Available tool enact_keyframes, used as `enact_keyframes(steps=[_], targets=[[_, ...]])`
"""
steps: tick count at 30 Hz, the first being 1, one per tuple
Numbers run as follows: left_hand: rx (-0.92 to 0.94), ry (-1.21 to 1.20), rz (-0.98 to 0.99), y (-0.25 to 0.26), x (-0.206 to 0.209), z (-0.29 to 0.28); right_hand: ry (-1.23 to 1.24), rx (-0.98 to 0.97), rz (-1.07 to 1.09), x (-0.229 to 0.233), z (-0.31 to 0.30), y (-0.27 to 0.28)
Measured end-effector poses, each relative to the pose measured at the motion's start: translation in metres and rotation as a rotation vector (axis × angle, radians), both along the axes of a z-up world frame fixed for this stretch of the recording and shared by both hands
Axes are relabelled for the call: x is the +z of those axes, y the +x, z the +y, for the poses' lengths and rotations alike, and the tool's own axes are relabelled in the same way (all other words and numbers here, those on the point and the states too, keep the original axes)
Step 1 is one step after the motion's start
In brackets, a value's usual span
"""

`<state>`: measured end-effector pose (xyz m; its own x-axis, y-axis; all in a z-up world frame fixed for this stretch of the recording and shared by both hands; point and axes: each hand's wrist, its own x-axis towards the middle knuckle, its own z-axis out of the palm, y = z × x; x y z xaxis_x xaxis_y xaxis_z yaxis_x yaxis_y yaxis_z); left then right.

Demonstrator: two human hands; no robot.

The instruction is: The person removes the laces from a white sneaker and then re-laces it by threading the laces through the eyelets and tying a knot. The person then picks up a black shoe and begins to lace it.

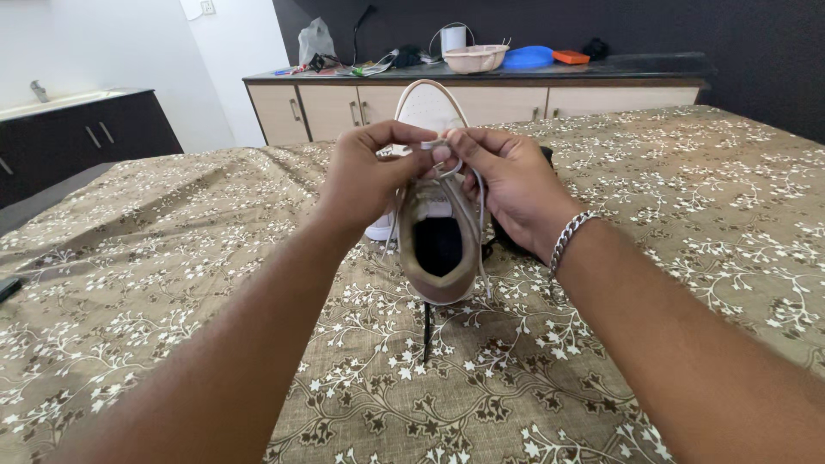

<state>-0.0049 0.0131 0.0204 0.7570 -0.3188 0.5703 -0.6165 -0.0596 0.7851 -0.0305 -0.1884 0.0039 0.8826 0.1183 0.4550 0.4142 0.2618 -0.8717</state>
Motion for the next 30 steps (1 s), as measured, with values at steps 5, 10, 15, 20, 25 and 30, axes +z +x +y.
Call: enact_keyframes(steps=[5, 10, 15, 20, 25, 30], targets=[[0.022, 0.164, -0.277, -0.007, 0.001, 0.001, -0.013, -0.1, 0.001, -0.001, -0.002, 0.002], [0.27, 0.169, -0.31, -0.016, 0.017, -0.01, -0.188, -0.299, -0.39, 0.007, -0.001, -0.01], [0.465, 0.234, -0.134, -0.025, 0.023, -0.017, -0.428, -0.457, -0.511, 0.013, 0.002, -0.025], [-0.103, -0.348, 0.403, -0.017, 0.023, -0.019, -0.512, -0.555, -0.577, 0.013, 0.006, -0.028], [-0.12, -0.413, 0.568, -0.005, 0.008, -0.01, -0.443, -0.497, -0.559, 0.01, 0.007, -0.026], [-0.103, -0.625, 0.711, 0.023, -0.003, 0.005, -0.307, -0.398, -0.415, 0.002, 0.005, -0.021]])
